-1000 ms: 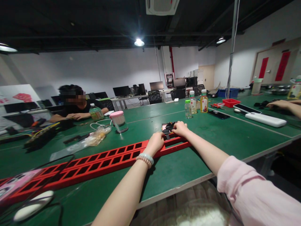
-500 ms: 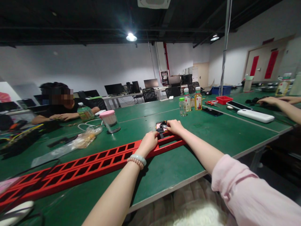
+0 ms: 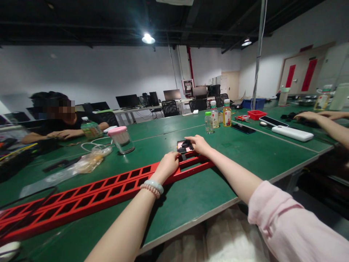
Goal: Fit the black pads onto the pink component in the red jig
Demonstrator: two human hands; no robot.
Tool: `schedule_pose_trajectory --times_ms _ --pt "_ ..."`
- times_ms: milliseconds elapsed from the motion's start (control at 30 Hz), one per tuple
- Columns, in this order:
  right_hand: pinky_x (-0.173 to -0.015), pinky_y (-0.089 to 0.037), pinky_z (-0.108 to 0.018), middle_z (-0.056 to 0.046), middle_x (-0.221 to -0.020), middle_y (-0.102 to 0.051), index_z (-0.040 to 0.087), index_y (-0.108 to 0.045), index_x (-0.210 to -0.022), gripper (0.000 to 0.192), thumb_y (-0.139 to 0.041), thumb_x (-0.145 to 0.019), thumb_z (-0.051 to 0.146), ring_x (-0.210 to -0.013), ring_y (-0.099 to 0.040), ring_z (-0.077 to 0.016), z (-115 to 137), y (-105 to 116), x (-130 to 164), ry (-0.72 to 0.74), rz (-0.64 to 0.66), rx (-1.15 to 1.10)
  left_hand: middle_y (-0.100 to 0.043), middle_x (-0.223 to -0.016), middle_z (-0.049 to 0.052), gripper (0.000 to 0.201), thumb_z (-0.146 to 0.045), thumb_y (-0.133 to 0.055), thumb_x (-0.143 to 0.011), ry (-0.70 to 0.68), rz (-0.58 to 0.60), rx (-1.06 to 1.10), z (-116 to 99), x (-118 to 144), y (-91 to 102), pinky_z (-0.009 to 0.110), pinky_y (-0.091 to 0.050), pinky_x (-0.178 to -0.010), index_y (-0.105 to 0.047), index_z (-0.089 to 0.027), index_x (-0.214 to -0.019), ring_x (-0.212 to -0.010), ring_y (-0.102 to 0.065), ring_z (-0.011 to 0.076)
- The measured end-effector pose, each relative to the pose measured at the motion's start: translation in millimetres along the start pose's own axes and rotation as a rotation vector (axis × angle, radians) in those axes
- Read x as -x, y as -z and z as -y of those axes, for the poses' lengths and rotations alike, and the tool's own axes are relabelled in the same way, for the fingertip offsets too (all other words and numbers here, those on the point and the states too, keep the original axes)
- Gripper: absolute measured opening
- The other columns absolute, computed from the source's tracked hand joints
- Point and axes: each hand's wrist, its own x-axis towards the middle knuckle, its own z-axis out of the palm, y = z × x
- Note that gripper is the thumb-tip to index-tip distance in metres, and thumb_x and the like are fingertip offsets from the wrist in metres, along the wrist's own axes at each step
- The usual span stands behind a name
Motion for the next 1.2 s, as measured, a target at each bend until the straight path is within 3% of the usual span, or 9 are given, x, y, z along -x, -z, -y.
schedule_pose_trajectory --times_ms 167,300,633,800,1200 --pt "-0.081 -0.043 -0.027 -0.003 -0.090 -0.062 0.020 -0.058 -0.113 0.042 -0.050 -0.073 0.009 -0.080 -0.054 -0.0138 4 -8 -9 0.000 0.031 -0.158 -0.063 -0.097 0.008 0.036 -0.011 -0.037 -0.080 0.016 0.002 0.005 2 2 0.0 0.026 -0.043 -0.085 -0.064 -0.016 -0.103 -0.089 -0.059 0.0183" --pt "-0.079 -0.045 -0.029 -0.004 -0.099 -0.058 0.021 -0.057 -0.109 0.049 -0.055 -0.063 0.005 -0.086 -0.054 -0.0145 6 -9 -8 0.105 0.065 -0.224 -0.062 -0.097 0.009 0.035 -0.013 -0.035 -0.082 0.020 0.005 0.035 2 5 0.7 0.027 -0.043 -0.084 -0.062 -0.015 -0.105 -0.089 -0.059 0.0182" --pt "-0.086 -0.042 -0.035 -0.007 -0.106 -0.056 0.017 -0.056 -0.110 0.046 -0.064 -0.065 0.012 -0.098 -0.052 -0.0179 -3 10 4 0.187 0.098 -0.278 -0.058 -0.101 0.010 0.034 -0.012 -0.035 -0.084 0.056 0.043 0.077 6 6 1.8 0.027 -0.042 -0.085 -0.059 -0.014 -0.108 -0.092 -0.057 0.0178" --pt "-0.072 -0.046 -0.028 -0.006 -0.102 -0.053 0.019 -0.057 -0.113 0.048 -0.069 -0.067 0.023 -0.084 -0.053 -0.0142 -7 9 11 0.150 0.173 -0.360 -0.058 -0.101 0.009 0.034 -0.013 -0.035 -0.085 0.062 0.065 0.106 8 5 3.2 0.028 -0.042 -0.085 -0.059 -0.015 -0.109 -0.094 -0.056 0.0179" --pt "-0.078 -0.046 -0.030 -0.008 -0.100 -0.055 0.015 -0.057 -0.111 0.052 -0.072 -0.065 0.035 -0.087 -0.053 -0.0168 -1 3 13 0.216 0.295 -0.217 -0.057 -0.103 0.009 0.037 -0.011 -0.033 -0.084 0.069 0.082 0.154 12 7 5.0 0.030 -0.040 -0.089 -0.058 -0.015 -0.111 -0.096 -0.054 0.0182"
